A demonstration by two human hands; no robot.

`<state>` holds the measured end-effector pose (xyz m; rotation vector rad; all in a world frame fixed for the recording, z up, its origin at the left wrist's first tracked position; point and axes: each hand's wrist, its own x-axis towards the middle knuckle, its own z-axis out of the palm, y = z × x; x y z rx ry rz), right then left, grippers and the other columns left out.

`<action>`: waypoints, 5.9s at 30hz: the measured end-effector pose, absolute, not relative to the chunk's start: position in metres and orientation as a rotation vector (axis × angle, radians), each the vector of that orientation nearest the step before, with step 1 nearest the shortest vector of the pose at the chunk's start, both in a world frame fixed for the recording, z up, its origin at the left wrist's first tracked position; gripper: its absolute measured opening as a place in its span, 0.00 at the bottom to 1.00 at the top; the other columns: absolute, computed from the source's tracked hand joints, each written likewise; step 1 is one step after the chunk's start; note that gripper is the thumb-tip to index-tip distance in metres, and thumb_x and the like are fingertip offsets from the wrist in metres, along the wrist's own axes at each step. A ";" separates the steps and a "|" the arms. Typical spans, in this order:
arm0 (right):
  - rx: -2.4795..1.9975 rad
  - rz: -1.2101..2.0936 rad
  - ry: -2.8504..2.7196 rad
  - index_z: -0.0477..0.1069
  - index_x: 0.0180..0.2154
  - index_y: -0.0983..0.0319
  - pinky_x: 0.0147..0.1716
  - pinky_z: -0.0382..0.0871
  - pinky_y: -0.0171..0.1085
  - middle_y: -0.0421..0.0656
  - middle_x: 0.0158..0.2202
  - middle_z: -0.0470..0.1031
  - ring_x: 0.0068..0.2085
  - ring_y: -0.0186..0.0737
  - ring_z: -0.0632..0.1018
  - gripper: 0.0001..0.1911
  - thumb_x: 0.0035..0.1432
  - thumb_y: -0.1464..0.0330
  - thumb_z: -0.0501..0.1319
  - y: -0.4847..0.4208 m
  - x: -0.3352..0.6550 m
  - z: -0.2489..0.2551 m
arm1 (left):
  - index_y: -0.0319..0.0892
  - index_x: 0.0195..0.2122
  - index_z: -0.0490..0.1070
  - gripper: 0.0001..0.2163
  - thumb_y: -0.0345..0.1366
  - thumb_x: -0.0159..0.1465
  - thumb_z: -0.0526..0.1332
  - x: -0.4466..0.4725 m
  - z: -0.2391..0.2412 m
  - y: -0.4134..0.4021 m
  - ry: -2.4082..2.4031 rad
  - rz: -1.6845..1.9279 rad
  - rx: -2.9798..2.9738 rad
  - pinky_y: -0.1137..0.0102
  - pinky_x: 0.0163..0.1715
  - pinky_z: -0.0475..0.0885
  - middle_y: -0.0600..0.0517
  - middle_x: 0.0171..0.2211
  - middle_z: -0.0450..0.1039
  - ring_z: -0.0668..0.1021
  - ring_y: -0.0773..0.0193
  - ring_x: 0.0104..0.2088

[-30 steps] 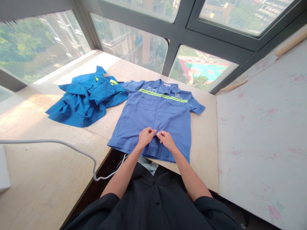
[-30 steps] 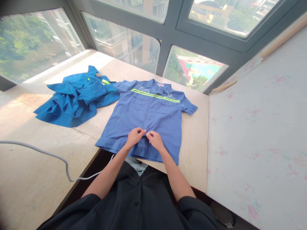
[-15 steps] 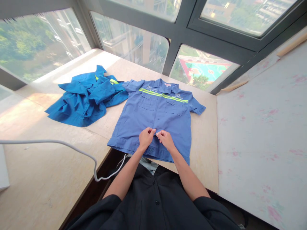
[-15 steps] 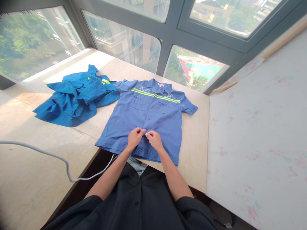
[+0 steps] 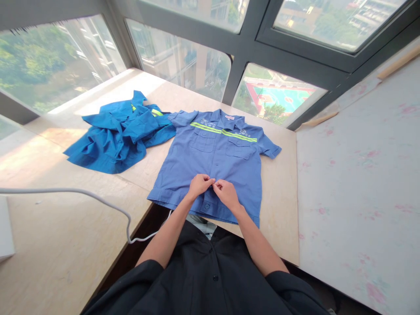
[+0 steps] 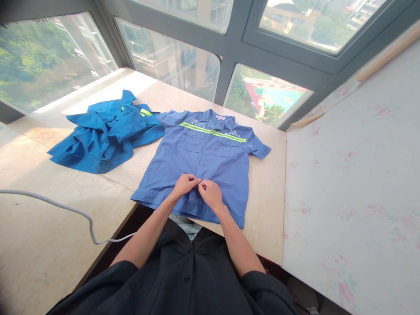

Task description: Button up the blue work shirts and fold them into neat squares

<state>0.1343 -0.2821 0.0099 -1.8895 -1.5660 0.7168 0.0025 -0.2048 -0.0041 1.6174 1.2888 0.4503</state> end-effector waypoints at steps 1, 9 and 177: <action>-1.930 0.680 -1.581 0.68 0.24 0.59 0.29 0.58 0.33 0.38 0.24 0.72 0.26 0.35 0.70 0.12 0.59 0.67 0.56 -0.282 0.133 0.012 | 0.42 0.16 0.65 0.16 0.45 0.55 0.62 0.002 -0.006 -0.205 1.286 0.460 1.605 0.71 0.24 0.54 0.58 0.15 0.61 0.65 0.68 0.21; -2.076 0.492 -1.608 0.70 0.25 0.59 0.30 0.58 0.34 0.40 0.27 0.74 0.29 0.37 0.72 0.12 0.61 0.68 0.57 -0.282 0.121 0.018 | 0.40 0.20 0.68 0.19 0.52 0.55 0.60 0.002 -0.018 -0.211 1.256 0.595 1.441 0.73 0.24 0.56 0.58 0.17 0.61 0.63 0.69 0.22; -1.267 0.075 -2.190 0.72 0.36 0.58 0.43 0.72 0.41 0.47 0.39 0.77 0.42 0.41 0.77 0.12 0.68 0.70 0.52 -0.226 0.224 -0.041 | 0.40 0.27 0.72 0.05 0.32 0.53 0.68 0.054 -0.022 -0.166 1.159 0.668 1.346 0.73 0.24 0.72 0.54 0.19 0.75 0.77 0.66 0.21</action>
